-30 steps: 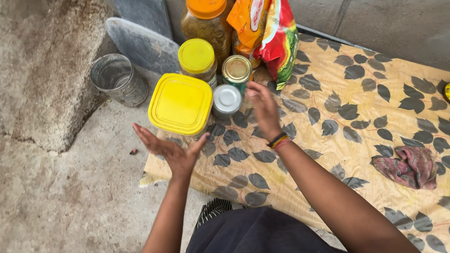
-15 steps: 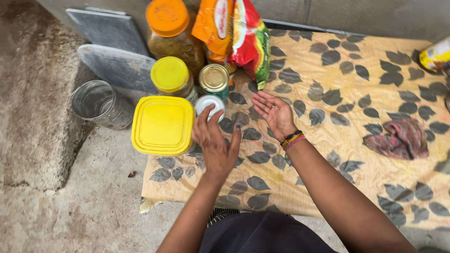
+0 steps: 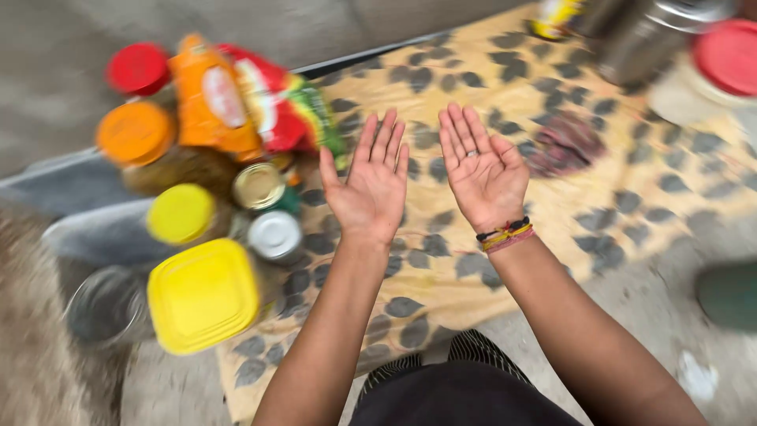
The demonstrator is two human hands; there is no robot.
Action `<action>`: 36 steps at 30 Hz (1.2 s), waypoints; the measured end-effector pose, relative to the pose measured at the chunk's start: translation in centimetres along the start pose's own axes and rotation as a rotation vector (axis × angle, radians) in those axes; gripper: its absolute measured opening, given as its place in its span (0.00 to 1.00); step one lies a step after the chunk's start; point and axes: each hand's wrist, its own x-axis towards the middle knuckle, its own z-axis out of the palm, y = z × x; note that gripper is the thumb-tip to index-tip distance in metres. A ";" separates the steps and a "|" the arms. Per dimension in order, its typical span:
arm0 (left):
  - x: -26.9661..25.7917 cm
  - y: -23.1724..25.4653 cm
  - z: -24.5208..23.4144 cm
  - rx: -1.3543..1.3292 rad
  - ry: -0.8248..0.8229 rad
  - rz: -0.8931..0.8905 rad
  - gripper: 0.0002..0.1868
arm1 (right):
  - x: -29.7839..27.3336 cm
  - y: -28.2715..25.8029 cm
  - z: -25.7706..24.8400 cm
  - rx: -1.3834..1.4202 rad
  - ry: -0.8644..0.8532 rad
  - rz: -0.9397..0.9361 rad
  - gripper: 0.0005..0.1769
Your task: Organizing various groceries, packets, and containers between a table and a low surface.
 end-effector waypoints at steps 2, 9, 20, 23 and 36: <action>0.9 -3.8 2.8 -0.042 -0.086 -0.097 0.49 | -2.2 -3.4 2.4 0.049 -0.018 -0.108 0.33; 1.5 -20.6 11.4 -0.183 -0.336 -0.504 0.49 | -14.9 -16.4 7.8 0.156 -0.118 -0.562 0.34; -15.8 -46.9 17.3 -0.244 -0.454 -1.107 0.48 | -43.1 -28.2 11.5 0.044 -0.178 -1.187 0.32; -22.4 -51.9 19.2 -0.282 -0.441 -1.281 0.47 | -50.6 -29.1 11.6 0.009 -0.175 -1.370 0.32; -46.7 -65.9 20.3 -0.273 -0.422 -1.963 0.47 | -74.9 -27.9 9.6 -0.082 -0.195 -2.047 0.33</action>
